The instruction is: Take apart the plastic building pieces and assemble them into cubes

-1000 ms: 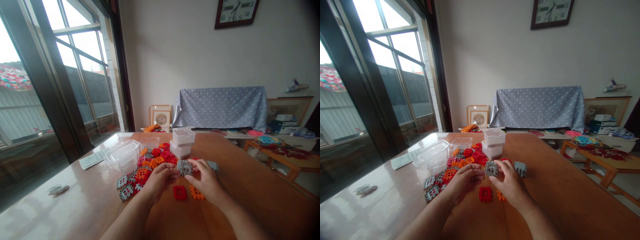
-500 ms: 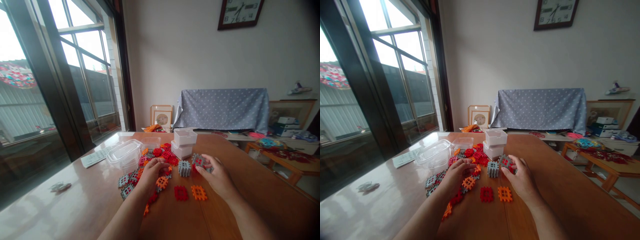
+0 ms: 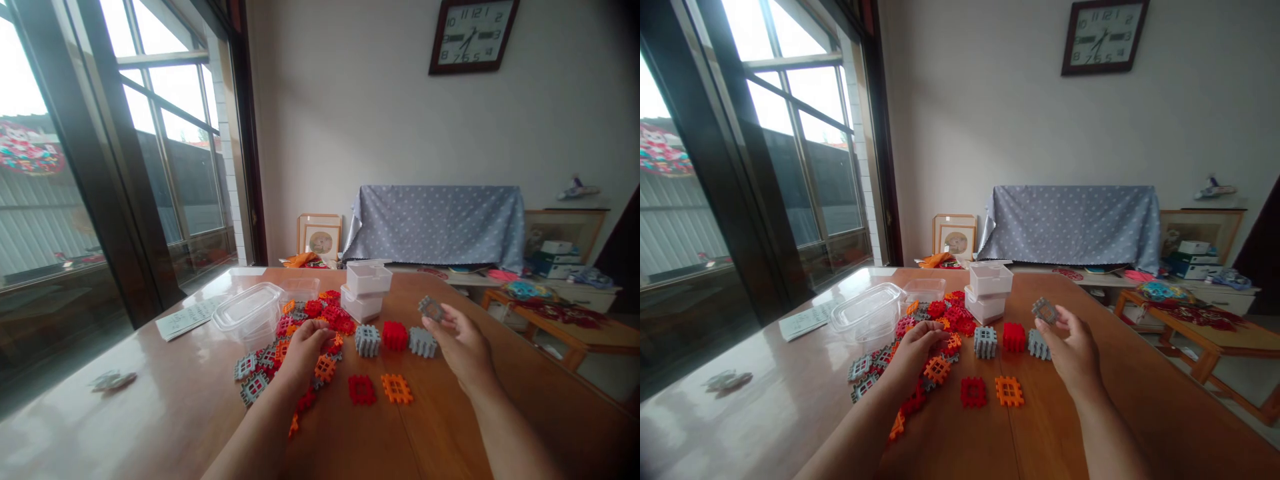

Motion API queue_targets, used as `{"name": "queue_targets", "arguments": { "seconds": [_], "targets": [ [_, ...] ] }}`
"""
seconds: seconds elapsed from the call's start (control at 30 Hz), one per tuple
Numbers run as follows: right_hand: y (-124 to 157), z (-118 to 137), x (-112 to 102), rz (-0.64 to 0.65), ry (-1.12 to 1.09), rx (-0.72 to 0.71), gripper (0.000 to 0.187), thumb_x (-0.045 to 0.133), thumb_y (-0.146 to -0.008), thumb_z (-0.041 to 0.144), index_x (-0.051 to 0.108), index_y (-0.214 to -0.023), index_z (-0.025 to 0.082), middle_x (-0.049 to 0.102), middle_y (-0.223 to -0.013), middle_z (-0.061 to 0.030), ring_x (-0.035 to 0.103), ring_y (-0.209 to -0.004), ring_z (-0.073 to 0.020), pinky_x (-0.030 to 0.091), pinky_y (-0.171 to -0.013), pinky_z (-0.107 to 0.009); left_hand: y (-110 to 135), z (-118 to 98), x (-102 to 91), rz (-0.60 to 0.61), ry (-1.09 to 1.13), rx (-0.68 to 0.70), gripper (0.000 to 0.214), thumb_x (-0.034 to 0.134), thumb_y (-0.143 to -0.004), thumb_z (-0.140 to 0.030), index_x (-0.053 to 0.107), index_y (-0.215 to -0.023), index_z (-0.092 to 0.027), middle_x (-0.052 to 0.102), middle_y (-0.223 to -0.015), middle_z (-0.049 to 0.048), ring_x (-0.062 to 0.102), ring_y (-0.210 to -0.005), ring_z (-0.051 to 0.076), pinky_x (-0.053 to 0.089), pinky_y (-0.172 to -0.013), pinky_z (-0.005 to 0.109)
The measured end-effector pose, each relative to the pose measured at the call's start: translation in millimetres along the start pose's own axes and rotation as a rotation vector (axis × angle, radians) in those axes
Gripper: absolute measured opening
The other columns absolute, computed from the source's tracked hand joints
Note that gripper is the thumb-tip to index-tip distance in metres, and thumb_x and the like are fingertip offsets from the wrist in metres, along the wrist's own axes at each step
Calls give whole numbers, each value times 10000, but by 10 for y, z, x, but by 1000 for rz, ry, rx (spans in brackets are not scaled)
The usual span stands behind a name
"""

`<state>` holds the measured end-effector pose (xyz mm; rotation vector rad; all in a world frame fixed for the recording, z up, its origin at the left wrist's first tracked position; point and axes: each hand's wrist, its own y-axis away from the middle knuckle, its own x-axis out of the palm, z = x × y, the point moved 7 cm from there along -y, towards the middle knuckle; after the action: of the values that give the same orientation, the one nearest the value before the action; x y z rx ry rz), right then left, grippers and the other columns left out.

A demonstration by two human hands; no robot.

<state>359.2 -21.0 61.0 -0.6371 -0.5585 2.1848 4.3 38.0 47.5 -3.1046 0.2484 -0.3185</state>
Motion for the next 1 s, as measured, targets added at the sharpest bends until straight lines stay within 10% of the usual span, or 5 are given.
{"name": "queue_targets", "arguments": {
  "seconds": [0.7,1.0],
  "targets": [
    [155,377,1003,787,314,-274,584,738,-767,522,687,-1275,240,547,-1462,-129,361,-1455,-363,294,-1182,-544,-121,24,-172,-67,54,-4,276,779,-659,-274,636,-875,-179,669,-746,8,633,-685,143,458,-632,236],
    [145,368,1234,886,449,-229,621,740,-744,546,677,-1307,293,474,-1551,-92,227,-1516,-387,220,-1205,-541,-153,63,-215,-72,42,-9,248,734,-676,-269,623,-875,-170,673,-746,17,622,-670,137,455,-605,224]
  ]
}}
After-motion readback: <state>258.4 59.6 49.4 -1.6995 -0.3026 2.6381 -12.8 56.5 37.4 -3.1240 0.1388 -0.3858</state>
